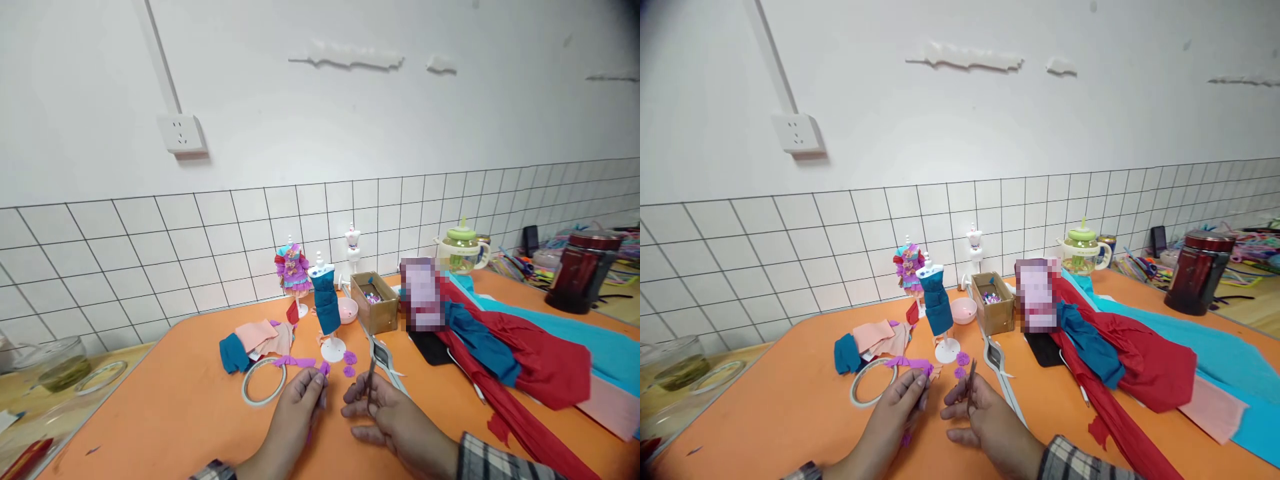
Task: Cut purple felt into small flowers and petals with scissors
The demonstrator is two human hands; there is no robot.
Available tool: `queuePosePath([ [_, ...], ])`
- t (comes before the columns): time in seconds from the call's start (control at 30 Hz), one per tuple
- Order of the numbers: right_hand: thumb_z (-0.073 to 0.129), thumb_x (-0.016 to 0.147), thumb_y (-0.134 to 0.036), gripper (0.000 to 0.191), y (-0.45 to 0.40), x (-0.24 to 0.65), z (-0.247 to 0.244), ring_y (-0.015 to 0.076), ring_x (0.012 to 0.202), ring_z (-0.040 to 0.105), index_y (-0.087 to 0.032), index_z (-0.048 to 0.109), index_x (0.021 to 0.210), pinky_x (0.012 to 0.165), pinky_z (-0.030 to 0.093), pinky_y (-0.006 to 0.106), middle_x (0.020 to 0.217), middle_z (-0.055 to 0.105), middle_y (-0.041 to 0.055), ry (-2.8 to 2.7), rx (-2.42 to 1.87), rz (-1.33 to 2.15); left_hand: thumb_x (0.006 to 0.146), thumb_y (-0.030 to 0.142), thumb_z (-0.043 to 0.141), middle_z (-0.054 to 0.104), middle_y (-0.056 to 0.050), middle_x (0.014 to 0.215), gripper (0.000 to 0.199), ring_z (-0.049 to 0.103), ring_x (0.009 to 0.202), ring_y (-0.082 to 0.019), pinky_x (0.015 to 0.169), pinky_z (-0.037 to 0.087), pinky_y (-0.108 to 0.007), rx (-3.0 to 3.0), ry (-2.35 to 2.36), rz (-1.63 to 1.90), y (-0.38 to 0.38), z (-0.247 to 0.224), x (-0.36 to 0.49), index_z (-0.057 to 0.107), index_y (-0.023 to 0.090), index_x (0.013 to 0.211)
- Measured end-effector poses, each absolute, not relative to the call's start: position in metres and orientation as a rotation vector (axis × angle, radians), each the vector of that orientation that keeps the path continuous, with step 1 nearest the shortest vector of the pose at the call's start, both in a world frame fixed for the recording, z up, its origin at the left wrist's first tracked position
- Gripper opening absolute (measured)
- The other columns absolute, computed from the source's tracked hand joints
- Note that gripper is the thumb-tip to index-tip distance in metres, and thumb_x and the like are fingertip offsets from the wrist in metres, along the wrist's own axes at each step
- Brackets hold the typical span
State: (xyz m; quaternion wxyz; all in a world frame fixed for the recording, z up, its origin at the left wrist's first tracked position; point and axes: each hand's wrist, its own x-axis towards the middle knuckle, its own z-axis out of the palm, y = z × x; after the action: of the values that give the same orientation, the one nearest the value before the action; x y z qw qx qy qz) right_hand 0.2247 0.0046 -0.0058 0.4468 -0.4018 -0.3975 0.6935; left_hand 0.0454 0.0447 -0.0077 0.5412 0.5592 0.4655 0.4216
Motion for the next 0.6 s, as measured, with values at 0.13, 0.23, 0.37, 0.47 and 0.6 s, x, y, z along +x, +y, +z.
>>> queuePosePath([
  [0.13, 0.061, 0.066, -0.029, 0.037, -0.002, 0.232, -0.002, 0.0215, 0.116, 0.053, -0.024, 0.045, 0.099, 0.074, 0.052, 0.029, 0.120, 0.054, 0.0071, -1.159, -0.985, 1.761, 0.078, 0.065, 0.057, 0.042, 0.007, 0.053, 0.048, 0.029, 0.042, -0.008, 0.042, 0.020, -0.021, 1.368, 1.135, 0.967, 0.038, -0.008, 0.039, 0.048, 0.019, 0.070],
  [0.23, 0.059, 0.073, -0.032, 0.034, -0.002, 0.234, -0.003, 0.0217, 0.115, 0.054, -0.024, 0.044, 0.102, 0.067, 0.053, 0.026, 0.124, 0.053, 0.0074, -1.204, -1.065, 1.774, 0.081, 0.062, 0.055, 0.043, 0.006, 0.054, 0.045, 0.031, 0.044, -0.009, 0.044, 0.024, -0.022, 1.418, 1.164, 0.938, 0.036, -0.005, 0.036, 0.049, 0.019, 0.069],
  [0.37, 0.059, 0.076, -0.042, 0.032, 0.001, 0.235, -0.006, 0.0142, 0.073, 0.062, -0.022, 0.041, 0.094, 0.053, 0.049, 0.023, 0.096, 0.057, 0.0016, -1.255, -1.214, 1.730, 0.085, 0.053, 0.054, 0.050, 0.003, 0.058, 0.039, 0.044, 0.055, -0.012, 0.054, 0.033, -0.022, 1.541, 1.145, 0.912, 0.037, -0.004, 0.039, 0.053, 0.018, 0.068],
  [0.47, 0.059, 0.076, -0.038, 0.024, -0.001, 0.237, 0.001, 0.0090, 0.054, 0.048, -0.021, 0.045, 0.086, 0.049, 0.040, 0.022, 0.073, 0.052, -0.0038, -1.608, -1.362, 1.462, 0.087, 0.044, 0.053, 0.051, 0.003, 0.060, 0.031, 0.046, 0.058, -0.013, 0.059, 0.036, -0.023, 1.608, 1.155, 0.912, 0.036, -0.004, 0.040, 0.054, 0.018, 0.069],
  [0.6, 0.066, 0.073, -0.036, 0.023, -0.012, 0.239, 0.019, 0.0118, 0.067, 0.050, -0.020, 0.054, 0.084, 0.058, 0.034, 0.024, 0.079, 0.059, -0.0014, -2.055, -1.496, 1.067, 0.089, 0.038, 0.050, 0.052, 0.003, 0.062, 0.025, 0.046, 0.057, -0.012, 0.058, 0.036, -0.022, 1.715, 1.157, 0.856, 0.030, -0.004, 0.041, 0.056, 0.018, 0.075],
])
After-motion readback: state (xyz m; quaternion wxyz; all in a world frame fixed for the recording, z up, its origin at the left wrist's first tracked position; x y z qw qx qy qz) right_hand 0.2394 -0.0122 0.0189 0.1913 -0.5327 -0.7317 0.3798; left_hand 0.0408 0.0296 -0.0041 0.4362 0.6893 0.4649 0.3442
